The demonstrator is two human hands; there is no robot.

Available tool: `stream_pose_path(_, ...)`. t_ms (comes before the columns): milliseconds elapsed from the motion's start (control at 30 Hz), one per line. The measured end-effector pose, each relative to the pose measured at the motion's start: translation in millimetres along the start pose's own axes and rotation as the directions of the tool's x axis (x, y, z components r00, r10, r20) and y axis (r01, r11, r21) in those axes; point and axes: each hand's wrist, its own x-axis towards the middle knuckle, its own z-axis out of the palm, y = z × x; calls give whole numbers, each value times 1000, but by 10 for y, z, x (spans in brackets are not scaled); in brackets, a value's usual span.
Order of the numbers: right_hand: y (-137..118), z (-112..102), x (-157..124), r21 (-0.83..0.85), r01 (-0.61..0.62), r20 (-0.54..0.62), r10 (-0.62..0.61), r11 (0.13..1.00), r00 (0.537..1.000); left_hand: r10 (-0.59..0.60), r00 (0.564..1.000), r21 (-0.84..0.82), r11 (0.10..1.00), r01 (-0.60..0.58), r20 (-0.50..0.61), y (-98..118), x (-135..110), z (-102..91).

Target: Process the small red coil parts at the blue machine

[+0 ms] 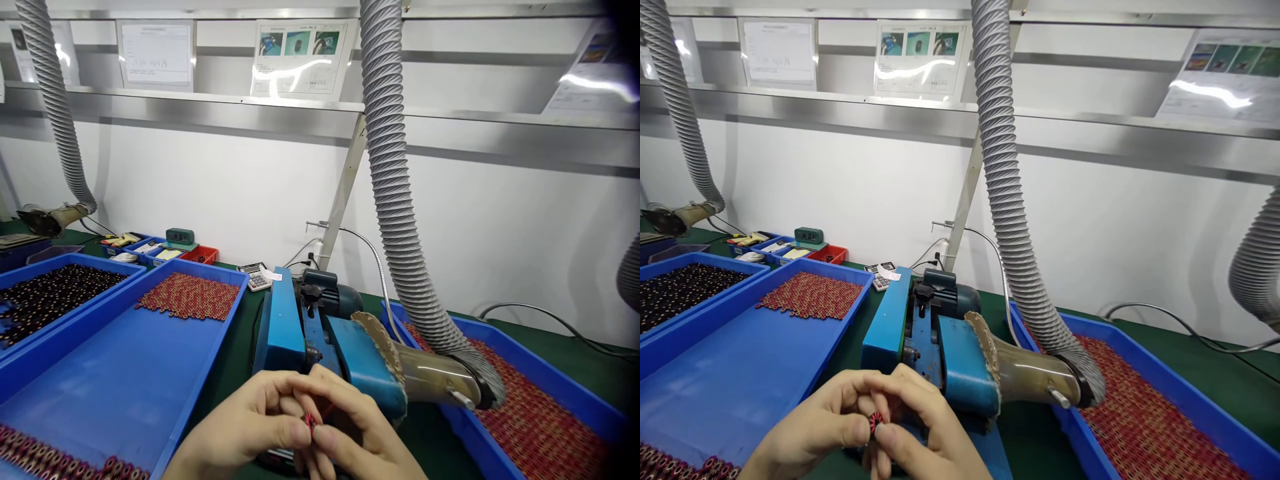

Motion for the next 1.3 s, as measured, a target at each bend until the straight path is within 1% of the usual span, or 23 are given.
stream_pose_path(67,47,-51,-25,-98,28,-30,-31,995,999,-11,1000,-11,1000,11,0,1,-1,-4)
stream_pose_path(100,60,-65,-30,-103,61,-24,-64,993,998,-12,1000,-21,1000,12,11,-5,-1,-11)
stream_pose_path(133,65,-67,-29,-72,77,-15,-78,994,997,-13,1000,-34,999,14,26,-16,-3,-21)
stream_pose_path(167,63,-58,-23,-5,84,1,-84,996,997,-12,999,-50,999,14,39,-30,-4,-34)
stream_pose_path(233,48,-12,-3,175,59,43,-67,983,997,-1,999,-70,998,4,47,-65,-9,-58)
stream_pose_path(300,35,58,20,314,50,39,-66,948,997,20,999,-70,997,-17,35,-94,-10,-71)
stream_pose_path(367,34,139,42,375,96,-29,-92,922,995,50,998,-77,996,-47,29,-108,-8,-66)
stream_pose_path(467,48,251,72,425,150,-160,-89,893,983,78,997,-94,993,-76,24,-95,-3,-30)
stream_pose_path(567,75,307,104,424,187,-269,-74,886,960,108,994,-75,991,-109,-18,-72,-6,6)
stream_pose_path(633,96,302,124,351,230,-331,-109,908,937,118,992,-65,991,-120,-35,-66,-11,14)
stream_pose_path(700,110,273,136,294,289,-379,-166,911,910,120,992,-70,990,-121,-26,-70,-16,12)
stream_pose_path(733,112,256,138,298,319,-406,-183,900,895,120,993,-77,990,-121,-15,-72,-18,11)
stream_pose_path(800,101,231,133,367,358,-443,-177,859,879,124,992,-92,988,-124,-2,-74,-24,12)
stream_pose_path(867,78,227,121,387,351,-469,-146,852,871,123,992,-104,987,-123,-9,-67,-28,22)
stream_pose_path(967,48,257,104,265,269,-430,-136,926,893,132,991,-74,988,-134,-26,-55,-27,41)
stream_pose_path(1033,49,292,102,133,258,-378,-192,957,906,142,989,-42,989,-143,-30,-54,-23,45)
stream_pose_path(1067,56,310,104,101,269,-356,-218,958,909,145,989,-29,989,-146,-37,-57,-21,44)
stream_pose_path(1100,66,326,107,115,272,-339,-219,955,915,146,988,-17,989,-147,-43,-61,-22,42)
stream_pose_path(1133,77,337,112,177,265,-324,-198,948,925,144,988,-9,989,-145,-48,-65,-23,39)
stream_pose_path(1167,89,340,117,275,248,-312,-157,929,937,140,989,-5,990,-140,-51,-67,-27,38)
stream_pose_path(1233,108,313,125,478,215,-289,-78,852,954,124,992,-3,992,-124,-38,-61,-37,39)
stream_pose_path(1267,115,281,126,536,235,-296,-80,811,952,111,993,1,994,-111,-28,-54,-43,43)
stream_pose_path(1300,120,240,126,547,281,-334,-103,788,937,97,995,4,995,-97,-25,-43,-48,48)
